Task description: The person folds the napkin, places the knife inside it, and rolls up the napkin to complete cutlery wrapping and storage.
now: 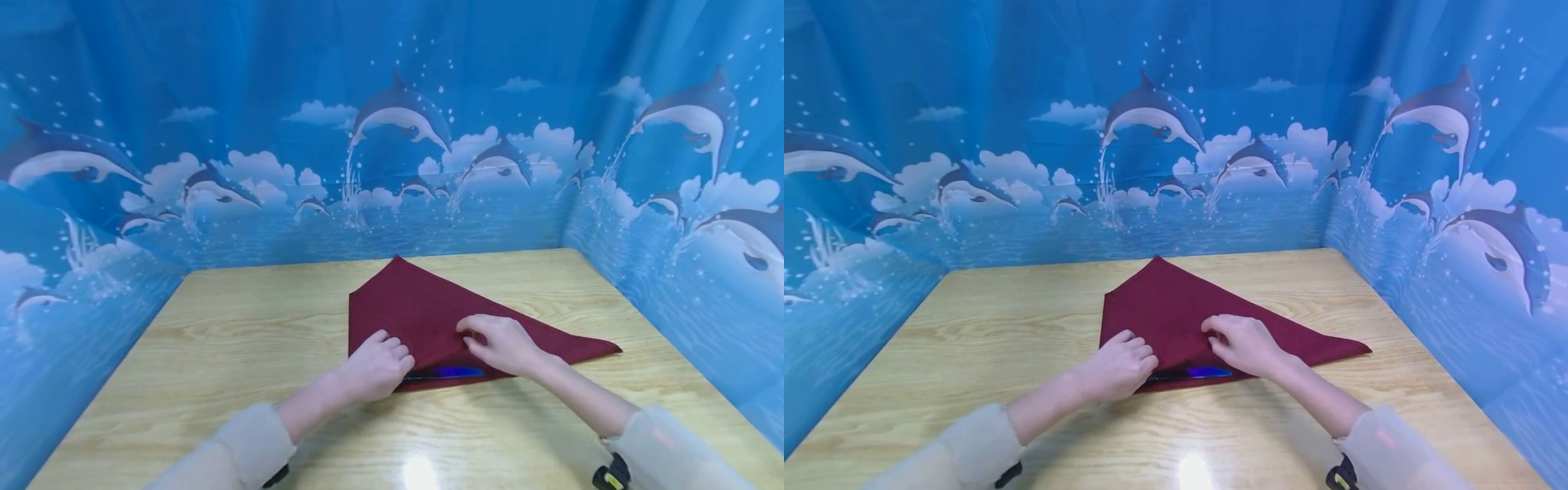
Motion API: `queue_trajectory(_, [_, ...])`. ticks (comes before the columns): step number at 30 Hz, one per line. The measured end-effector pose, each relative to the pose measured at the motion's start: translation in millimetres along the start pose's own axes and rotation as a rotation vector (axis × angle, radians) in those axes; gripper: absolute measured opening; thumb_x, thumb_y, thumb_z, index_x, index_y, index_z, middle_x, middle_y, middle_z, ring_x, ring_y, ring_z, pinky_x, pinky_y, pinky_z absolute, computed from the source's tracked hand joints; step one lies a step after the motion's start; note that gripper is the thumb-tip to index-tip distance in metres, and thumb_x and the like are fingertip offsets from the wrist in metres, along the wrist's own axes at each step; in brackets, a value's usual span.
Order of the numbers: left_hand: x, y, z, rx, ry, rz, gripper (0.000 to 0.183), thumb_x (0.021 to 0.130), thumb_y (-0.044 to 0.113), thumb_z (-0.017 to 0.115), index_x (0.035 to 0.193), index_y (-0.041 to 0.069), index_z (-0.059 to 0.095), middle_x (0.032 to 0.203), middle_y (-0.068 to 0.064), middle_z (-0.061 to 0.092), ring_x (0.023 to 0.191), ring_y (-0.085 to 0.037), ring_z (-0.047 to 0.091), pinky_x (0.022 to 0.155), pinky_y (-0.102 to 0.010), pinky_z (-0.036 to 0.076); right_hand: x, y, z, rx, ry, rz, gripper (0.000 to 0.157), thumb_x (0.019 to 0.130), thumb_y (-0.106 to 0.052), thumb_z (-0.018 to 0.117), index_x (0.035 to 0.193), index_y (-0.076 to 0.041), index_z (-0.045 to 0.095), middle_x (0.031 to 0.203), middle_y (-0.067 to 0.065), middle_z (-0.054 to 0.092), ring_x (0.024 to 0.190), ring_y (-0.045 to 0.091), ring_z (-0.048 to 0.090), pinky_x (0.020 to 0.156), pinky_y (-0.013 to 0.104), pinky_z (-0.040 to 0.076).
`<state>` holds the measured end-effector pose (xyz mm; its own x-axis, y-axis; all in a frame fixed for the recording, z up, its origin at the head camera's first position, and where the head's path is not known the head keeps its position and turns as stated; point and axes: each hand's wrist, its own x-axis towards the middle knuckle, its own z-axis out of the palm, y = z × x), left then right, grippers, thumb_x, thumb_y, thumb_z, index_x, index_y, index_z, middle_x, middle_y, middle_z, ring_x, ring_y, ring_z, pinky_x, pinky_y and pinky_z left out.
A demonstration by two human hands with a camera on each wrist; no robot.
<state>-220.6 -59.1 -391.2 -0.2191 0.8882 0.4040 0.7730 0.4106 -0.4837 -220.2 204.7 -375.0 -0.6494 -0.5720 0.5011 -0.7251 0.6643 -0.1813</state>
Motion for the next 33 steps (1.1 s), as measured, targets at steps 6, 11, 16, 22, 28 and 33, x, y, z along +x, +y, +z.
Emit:
queue_trajectory(6, [0.9, 3.9, 4.0, -0.005, -0.063, 0.046, 0.016, 0.084, 0.020, 0.059, 0.068, 0.020, 0.057, 0.067, 0.008, 0.054, 0.066, -0.011, 0.051, 0.060, -0.027, 0.033, -11, 3, 6.5, -0.024, -0.190, 0.034, 0.014, 0.077, -0.005, 0.068, 0.089, -0.013, 0.064, 0.081, -0.006, 0.064, 0.064, 0.004, 0.052, 0.056, 0.024, 0.044])
queue_trajectory(11, [-1.3, 6.2, 6.9, -0.038, -0.114, 0.090, 0.014, 0.086, 0.025, 0.060, 0.073, 0.021, 0.059, 0.071, 0.009, 0.056, 0.069, -0.011, 0.051, 0.064, -0.028, 0.035, -17, 3, 12.6, -0.066, -0.297, 0.028, 0.016, 0.075, -0.004, 0.066, 0.084, -0.016, 0.060, 0.079, -0.008, 0.062, 0.064, 0.004, 0.052, 0.055, 0.026, 0.044])
queue_trajectory(16, [-4.0, 6.9, 9.7, -0.070, -0.100, 0.145, 0.012, 0.089, 0.020, 0.056, 0.078, 0.022, 0.062, 0.074, 0.009, 0.057, 0.070, -0.010, 0.051, 0.068, -0.029, 0.037, -19, 3, 14.1, -0.085, -0.370, 0.043, 0.016, 0.075, -0.005, 0.066, 0.083, -0.017, 0.057, 0.079, -0.007, 0.062, 0.065, 0.006, 0.053, 0.055, 0.028, 0.045])
queue_trajectory(22, [-8.5, 6.2, 13.6, -0.090, -0.073, 0.190, 0.011, 0.090, 0.022, 0.055, 0.084, 0.021, 0.064, 0.077, 0.009, 0.058, 0.071, -0.010, 0.052, 0.068, -0.028, 0.038, -20, 4, 13.0, -0.090, -0.422, 0.058, 0.012, 0.077, -0.008, 0.066, 0.083, -0.015, 0.059, 0.080, -0.006, 0.062, 0.069, 0.008, 0.056, 0.056, 0.030, 0.046])
queue_trajectory(28, [-10.4, 5.6, 20.5, -0.076, 0.034, 0.247, 0.010, 0.087, 0.023, 0.055, 0.082, 0.019, 0.062, 0.075, 0.007, 0.055, 0.070, -0.011, 0.052, 0.067, -0.028, 0.040, -21, 10, 4.6, -0.052, -0.427, 0.114, 0.007, 0.083, -0.014, 0.065, 0.084, -0.019, 0.060, 0.081, -0.010, 0.055, 0.069, 0.005, 0.051, 0.057, 0.027, 0.043])
queue_trajectory(33, [-12.4, 5.8, 24.4, -0.111, 0.046, 0.235, 0.011, 0.087, 0.026, 0.054, 0.082, 0.019, 0.060, 0.076, 0.007, 0.054, 0.071, -0.012, 0.053, 0.068, -0.028, 0.041, -23, 24, -9.7, -0.057, -0.426, 0.197, 0.003, 0.085, -0.017, 0.064, 0.085, -0.018, 0.061, 0.081, -0.010, 0.054, 0.067, 0.004, 0.048, 0.056, 0.026, 0.041])
